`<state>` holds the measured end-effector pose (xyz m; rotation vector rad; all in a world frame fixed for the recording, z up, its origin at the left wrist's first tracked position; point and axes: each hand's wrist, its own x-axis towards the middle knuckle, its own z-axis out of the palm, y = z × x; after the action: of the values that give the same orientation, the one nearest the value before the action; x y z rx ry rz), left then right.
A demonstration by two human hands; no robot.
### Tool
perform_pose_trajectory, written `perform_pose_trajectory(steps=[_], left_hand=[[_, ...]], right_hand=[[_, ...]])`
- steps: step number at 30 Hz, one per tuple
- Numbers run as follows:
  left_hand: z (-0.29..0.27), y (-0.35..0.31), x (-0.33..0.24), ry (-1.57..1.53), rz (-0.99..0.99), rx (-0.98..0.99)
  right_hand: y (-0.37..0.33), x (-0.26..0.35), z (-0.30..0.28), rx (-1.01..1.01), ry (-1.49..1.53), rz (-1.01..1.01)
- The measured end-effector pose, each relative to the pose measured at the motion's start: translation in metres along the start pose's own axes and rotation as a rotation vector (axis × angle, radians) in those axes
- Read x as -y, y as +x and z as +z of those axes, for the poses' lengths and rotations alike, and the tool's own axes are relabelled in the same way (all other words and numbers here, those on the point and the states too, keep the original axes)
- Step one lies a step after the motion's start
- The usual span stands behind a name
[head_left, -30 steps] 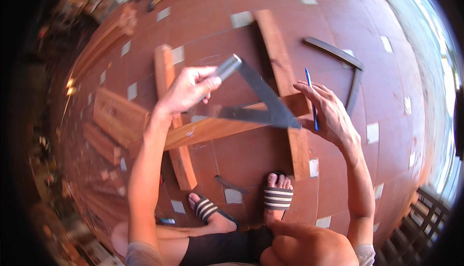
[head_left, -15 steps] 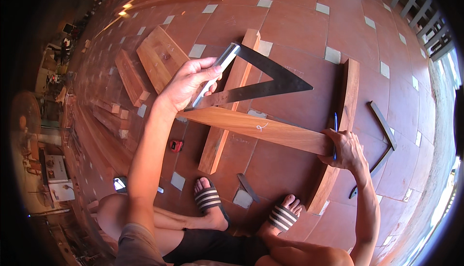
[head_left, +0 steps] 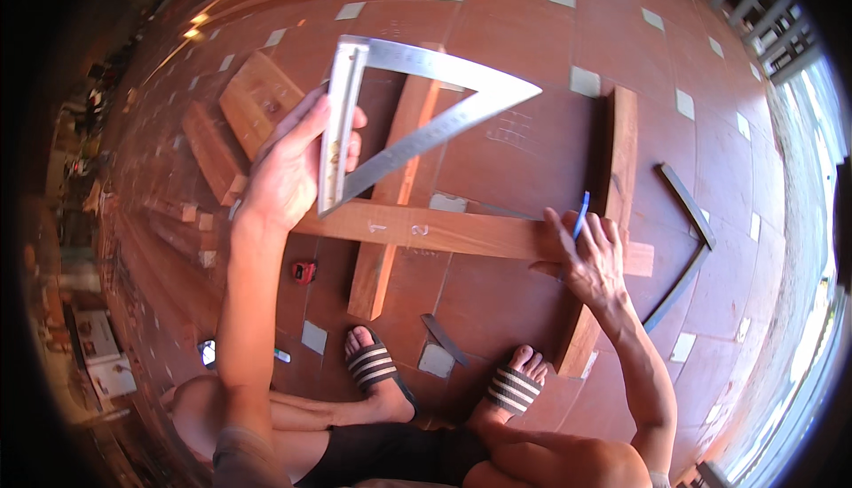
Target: The person marks wooden planks using a set square and a blue pen. They repeatedly position the square on different planks, draw lines, and reposition the wood to continue marking.
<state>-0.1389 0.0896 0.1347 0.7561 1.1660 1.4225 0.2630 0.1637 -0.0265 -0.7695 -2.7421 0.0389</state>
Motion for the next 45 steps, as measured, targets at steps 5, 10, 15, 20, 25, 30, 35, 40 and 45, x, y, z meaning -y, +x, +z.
perform_pose_trajectory(steps=[5,10,15,20,25,30,35,40,45], left_hand=[[0.030,-0.015,0.026,0.563,0.106,0.110],[0.084,-0.025,0.079,0.907,0.241,0.254],[0.133,-0.046,0.158,1.050,0.313,0.326],[0.154,-0.047,0.208,1.176,0.503,0.405],[0.159,-0.041,0.211,1.238,0.532,0.434],[0.161,-0.033,0.203,1.281,0.489,0.424],[0.158,-0.030,0.202,1.318,0.523,0.432],[0.152,-0.030,0.201,1.309,0.489,0.455],[0.148,-0.033,0.196,1.281,0.393,0.455]], right_hand=[[0.002,-0.011,-0.010,0.034,0.033,0.028],[-0.038,-0.057,-0.039,0.067,0.143,0.235],[-0.091,-0.086,-0.051,0.070,0.053,0.600],[-0.117,-0.070,-0.059,0.055,0.179,0.791],[-0.125,-0.045,-0.059,0.026,0.288,0.827],[-0.123,-0.033,-0.060,-0.212,0.485,0.875],[-0.112,-0.024,-0.072,-0.423,0.718,0.994],[-0.106,-0.022,-0.069,-0.534,0.797,0.928],[-0.073,-0.003,-0.075,-0.416,0.858,0.955]])
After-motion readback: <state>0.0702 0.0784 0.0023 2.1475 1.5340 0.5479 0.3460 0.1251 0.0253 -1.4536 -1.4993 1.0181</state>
